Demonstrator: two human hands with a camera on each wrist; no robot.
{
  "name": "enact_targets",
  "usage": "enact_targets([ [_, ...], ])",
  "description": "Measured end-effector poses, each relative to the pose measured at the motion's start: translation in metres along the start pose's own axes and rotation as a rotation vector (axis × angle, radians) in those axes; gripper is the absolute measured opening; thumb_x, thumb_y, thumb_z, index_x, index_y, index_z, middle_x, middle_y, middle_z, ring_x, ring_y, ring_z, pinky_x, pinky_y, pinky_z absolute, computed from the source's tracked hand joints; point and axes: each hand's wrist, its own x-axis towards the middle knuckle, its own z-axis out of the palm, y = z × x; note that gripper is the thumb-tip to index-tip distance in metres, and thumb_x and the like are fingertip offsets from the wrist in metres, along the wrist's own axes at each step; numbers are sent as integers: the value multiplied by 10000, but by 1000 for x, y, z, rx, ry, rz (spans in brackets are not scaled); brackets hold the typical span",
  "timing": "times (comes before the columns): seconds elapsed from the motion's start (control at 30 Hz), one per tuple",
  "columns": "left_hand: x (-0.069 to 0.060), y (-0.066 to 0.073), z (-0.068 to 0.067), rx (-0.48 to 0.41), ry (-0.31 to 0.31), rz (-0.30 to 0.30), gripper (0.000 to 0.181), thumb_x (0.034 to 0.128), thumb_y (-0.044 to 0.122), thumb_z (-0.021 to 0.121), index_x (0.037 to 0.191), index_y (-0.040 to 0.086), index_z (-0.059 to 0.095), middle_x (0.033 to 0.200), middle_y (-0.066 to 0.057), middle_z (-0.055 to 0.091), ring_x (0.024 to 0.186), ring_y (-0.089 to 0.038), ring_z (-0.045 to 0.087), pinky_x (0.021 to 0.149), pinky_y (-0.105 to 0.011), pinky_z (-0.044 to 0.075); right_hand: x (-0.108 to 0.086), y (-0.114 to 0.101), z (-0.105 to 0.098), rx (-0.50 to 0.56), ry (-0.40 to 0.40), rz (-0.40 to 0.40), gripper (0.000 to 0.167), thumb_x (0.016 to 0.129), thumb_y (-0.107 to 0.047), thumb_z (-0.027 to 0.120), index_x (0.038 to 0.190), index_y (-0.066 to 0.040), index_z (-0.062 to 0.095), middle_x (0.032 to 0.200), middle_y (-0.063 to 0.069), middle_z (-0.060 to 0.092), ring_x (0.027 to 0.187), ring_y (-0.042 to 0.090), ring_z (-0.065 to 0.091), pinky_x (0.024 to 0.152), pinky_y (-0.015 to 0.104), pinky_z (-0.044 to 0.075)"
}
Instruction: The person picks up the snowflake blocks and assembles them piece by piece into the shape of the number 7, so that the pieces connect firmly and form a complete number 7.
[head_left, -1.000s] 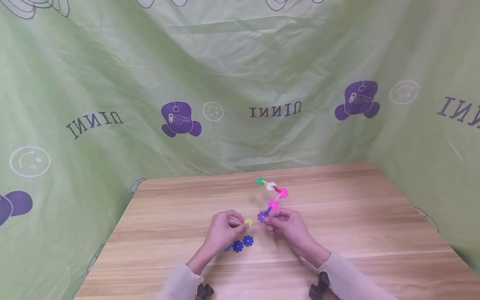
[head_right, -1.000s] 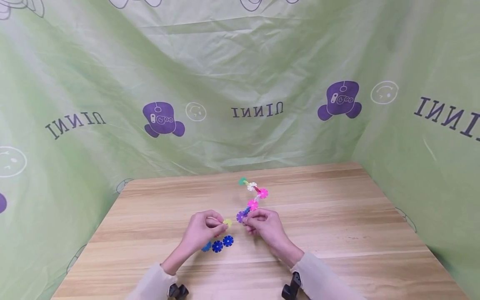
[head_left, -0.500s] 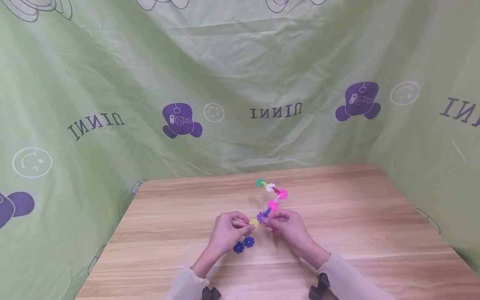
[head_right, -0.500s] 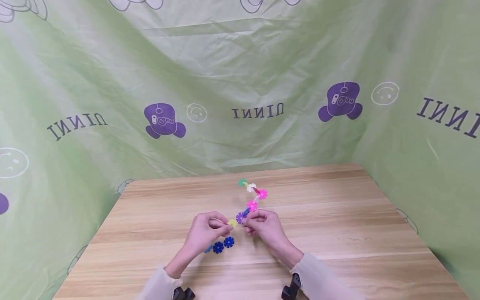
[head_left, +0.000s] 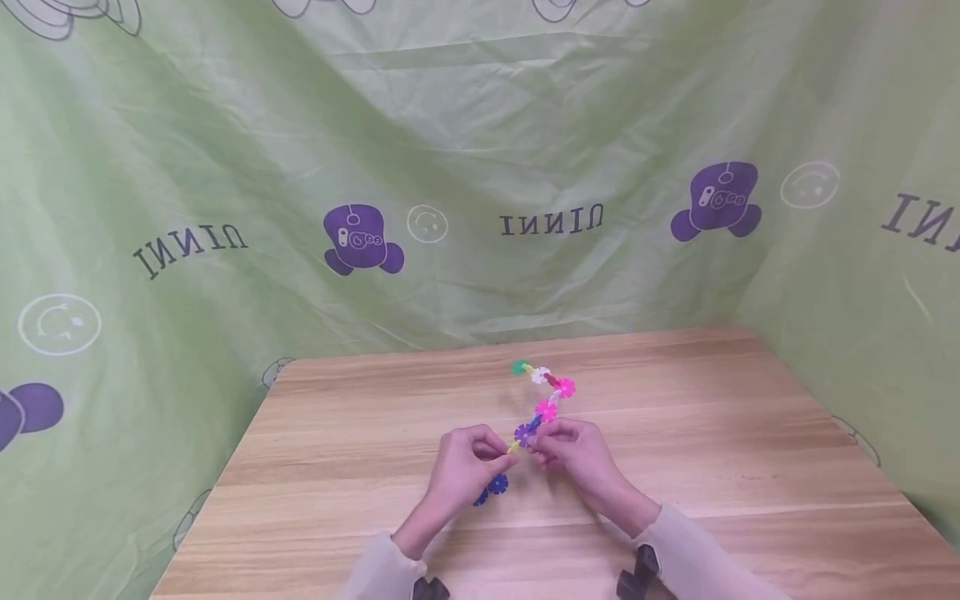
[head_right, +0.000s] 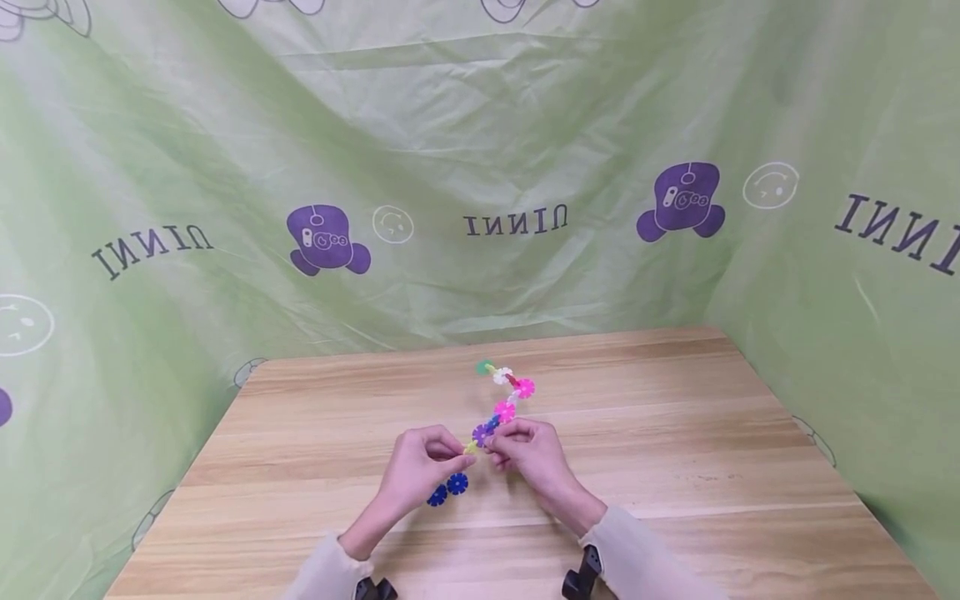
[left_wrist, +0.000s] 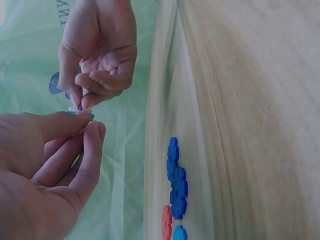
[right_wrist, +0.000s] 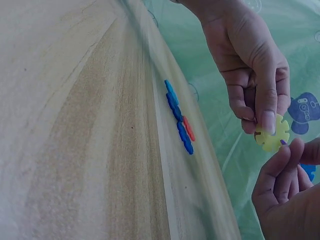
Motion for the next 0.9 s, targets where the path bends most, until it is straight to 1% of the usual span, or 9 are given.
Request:
enact_targets([
  [0.13, 0, 3, 2, 30, 19, 17, 125, 815, 117, 888, 832, 125, 764, 813, -37, 809, 766, -103, 764, 700, -172, 607, 1, -2, 1, -6, 23, 1, 134, 924, 5, 712, 1044, 63, 701, 894, 36, 809, 799, 159, 752, 797, 305, 649],
  [0.33, 0, 6, 5, 68, 40, 33, 119, 822, 113, 884, 811, 119, 766, 786, -30, 806, 730, -76, 746, 663, -176, 598, 3, -3, 3, -9, 30, -2, 138, 928, 13, 707, 1043, 88, 696, 903, 60, 811, 801, 169, 754, 799, 318, 650],
  [0.43, 1, 6, 5, 60, 45, 33, 118, 825, 112, 883, 808, 116, 767, 780, -33, 805, 727, -81, 749, 660, -178, 600, 3, -3, 3, -10, 32, -2, 128, 930, 7, 709, 1036, 77, 693, 904, 59, 808, 804, 173, 751, 798, 319, 648],
  [0.63, 1, 4, 4, 28, 51, 19, 130, 822, 124, 889, 830, 116, 759, 811, -42, 810, 759, -98, 765, 710, -170, 609, 1, -3, 5, 0, 36, 16, 131, 938, -11, 708, 1048, 58, 694, 902, 31, 803, 811, 157, 737, 811, 312, 646],
  [0.77, 0, 1, 1, -9, 33, 8, 159, 819, 144, 894, 886, 101, 757, 870, -68, 815, 797, -122, 772, 734, -181, 620, 0, -3, 5, 15, 29, 18, 154, 948, -16, 697, 1080, 61, 684, 917, 30, 799, 839, 160, 739, 833, 317, 648],
  [0.83, 0, 0, -1, -28, 10, 8, 179, 825, 152, 892, 928, 92, 758, 912, -84, 816, 824, -134, 773, 749, -187, 624, 0, -3, 5, 16, 32, 20, 159, 952, -22, 697, 1088, 59, 684, 939, 44, 802, 859, 167, 744, 845, 325, 650],
  [0.9, 0, -2, -6, -25, -19, 13, 204, 834, 165, 886, 974, 87, 760, 950, -95, 815, 850, -142, 768, 762, -189, 622, 0, -3, 4, 16, 41, 23, 161, 957, -26, 696, 1095, 56, 685, 964, 62, 804, 871, 173, 745, 856, 334, 650],
])
